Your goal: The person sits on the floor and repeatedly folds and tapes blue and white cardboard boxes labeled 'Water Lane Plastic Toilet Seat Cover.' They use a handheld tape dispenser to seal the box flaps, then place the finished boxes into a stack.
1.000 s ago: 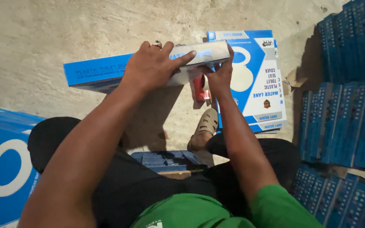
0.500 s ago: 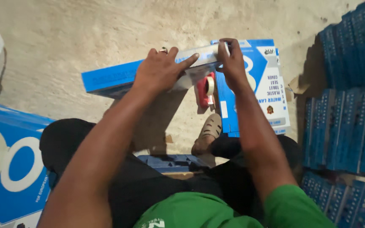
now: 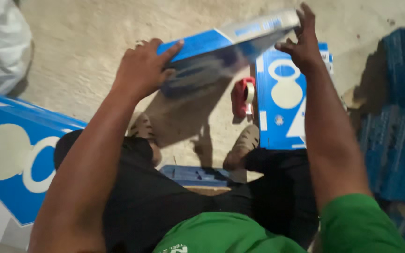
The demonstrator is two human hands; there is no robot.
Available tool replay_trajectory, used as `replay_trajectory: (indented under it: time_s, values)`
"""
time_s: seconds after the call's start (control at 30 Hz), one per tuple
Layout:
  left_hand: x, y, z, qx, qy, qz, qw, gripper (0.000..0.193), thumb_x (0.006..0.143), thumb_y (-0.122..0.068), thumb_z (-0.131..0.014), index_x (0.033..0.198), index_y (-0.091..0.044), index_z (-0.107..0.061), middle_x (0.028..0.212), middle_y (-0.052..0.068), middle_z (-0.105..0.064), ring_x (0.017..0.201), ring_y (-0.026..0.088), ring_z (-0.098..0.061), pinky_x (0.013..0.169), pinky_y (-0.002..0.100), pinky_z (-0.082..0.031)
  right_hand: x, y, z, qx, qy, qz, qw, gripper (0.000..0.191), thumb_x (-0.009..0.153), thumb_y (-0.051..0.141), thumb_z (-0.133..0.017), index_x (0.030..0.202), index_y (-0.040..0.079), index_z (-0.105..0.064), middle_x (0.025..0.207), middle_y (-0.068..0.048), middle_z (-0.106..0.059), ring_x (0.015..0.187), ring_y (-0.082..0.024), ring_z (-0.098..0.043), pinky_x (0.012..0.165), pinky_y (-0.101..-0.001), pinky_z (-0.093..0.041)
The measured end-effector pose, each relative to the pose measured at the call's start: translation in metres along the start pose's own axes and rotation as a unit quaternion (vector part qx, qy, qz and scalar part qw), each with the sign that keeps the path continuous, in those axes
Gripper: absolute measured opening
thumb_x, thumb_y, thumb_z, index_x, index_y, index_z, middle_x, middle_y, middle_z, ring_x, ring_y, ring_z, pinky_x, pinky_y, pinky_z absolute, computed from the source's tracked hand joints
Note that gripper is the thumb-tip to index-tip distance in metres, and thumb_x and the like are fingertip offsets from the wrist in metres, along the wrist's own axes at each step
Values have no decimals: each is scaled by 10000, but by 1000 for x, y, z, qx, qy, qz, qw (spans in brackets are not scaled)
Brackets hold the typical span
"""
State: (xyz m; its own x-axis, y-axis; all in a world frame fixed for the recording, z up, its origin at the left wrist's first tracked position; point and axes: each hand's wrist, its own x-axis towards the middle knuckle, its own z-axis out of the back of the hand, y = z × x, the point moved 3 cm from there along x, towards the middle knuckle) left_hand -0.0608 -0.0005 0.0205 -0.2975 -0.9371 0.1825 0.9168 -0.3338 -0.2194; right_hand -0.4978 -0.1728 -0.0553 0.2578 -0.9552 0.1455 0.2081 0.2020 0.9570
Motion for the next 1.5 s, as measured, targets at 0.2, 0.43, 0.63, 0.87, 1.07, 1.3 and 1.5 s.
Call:
replay_trajectory:
  time_s: [0.2, 0.43, 0.63, 0.87, 1.07, 1.3, 1.5]
  values:
    - [-11, -4, -32, -104, -163, -39, 980, 483, 960, -232, -858, 1408, -216, -677, 1410, 190, -570, 1239, 406, -556, 994, 495, -496, -116, -137, -5, -41, -128, -250, 959, 332, 917, 99, -785, 1209, 11, -655, 1050, -86, -687, 863, -139, -654, 672, -279, -516]
    - [-4, 9, -45, -103, -163, -48, 980, 465, 914, -80, -889, 1327, -171, -698, 1379, 161, -557, 1260, 382, -512, 1028, 499, -472, -199, -236, -49, -44, -68, -443, 893, 493, 938, 274, -726, 1318, -26, -635, 1060, -91, -722, 821, -169, -668, 664, -295, -553]
    - [0, 19, -49, -103, -157, -53, 981, 467, 896, -44, -878, 1312, -143, -689, 1393, 166, -539, 1267, 371, -500, 1001, 502, -452, -188, -272, -63, -46, -46, -455, 888, 457, 939, 247, -740, 1281, -41, -645, 970, -104, -712, 741, -143, -645, 608, -288, -529]
    - [-6, 40, -62, -89, -136, -51, 985, 440, 924, -98, -817, 1323, -139, -637, 1446, 114, -510, 1380, 291, -473, 1024, 450, -405, -180, -299, -47, -3, -7, -513, 858, 285, 902, 194, -781, 992, -75, -752, 761, -101, -690, 591, -181, -609, 513, -327, -471]
    - [-8, 44, -65, -67, -142, -48, 986, 355, 943, -95, -810, 1243, -141, -625, 1320, 76, -523, 1273, 305, -500, 984, 436, -375, -170, -309, -37, 3, -69, -580, 812, 211, 890, 204, -800, 837, 32, -690, 748, -66, -698, 601, -168, -682, 533, -302, -524]
    - [-4, 35, -67, -97, -159, -53, 981, 300, 935, -87, -812, 1193, -102, -660, 1203, 63, -614, 1138, 288, -575, 960, 422, -404, -176, -319, -41, 11, -96, -608, 788, 181, 878, 183, -835, 856, 80, -687, 717, -29, -646, 551, -139, -571, 510, -290, -477]
    - [-1, 34, -63, -106, -149, -45, 982, 242, 937, -86, -801, 1146, -78, -681, 1122, 44, -683, 1054, 270, -625, 944, 411, -427, -186, -310, -55, 114, -76, -653, 745, 173, 941, 267, -728, 919, 111, -657, 751, -61, -671, 587, -205, -654, 514, -331, -489]
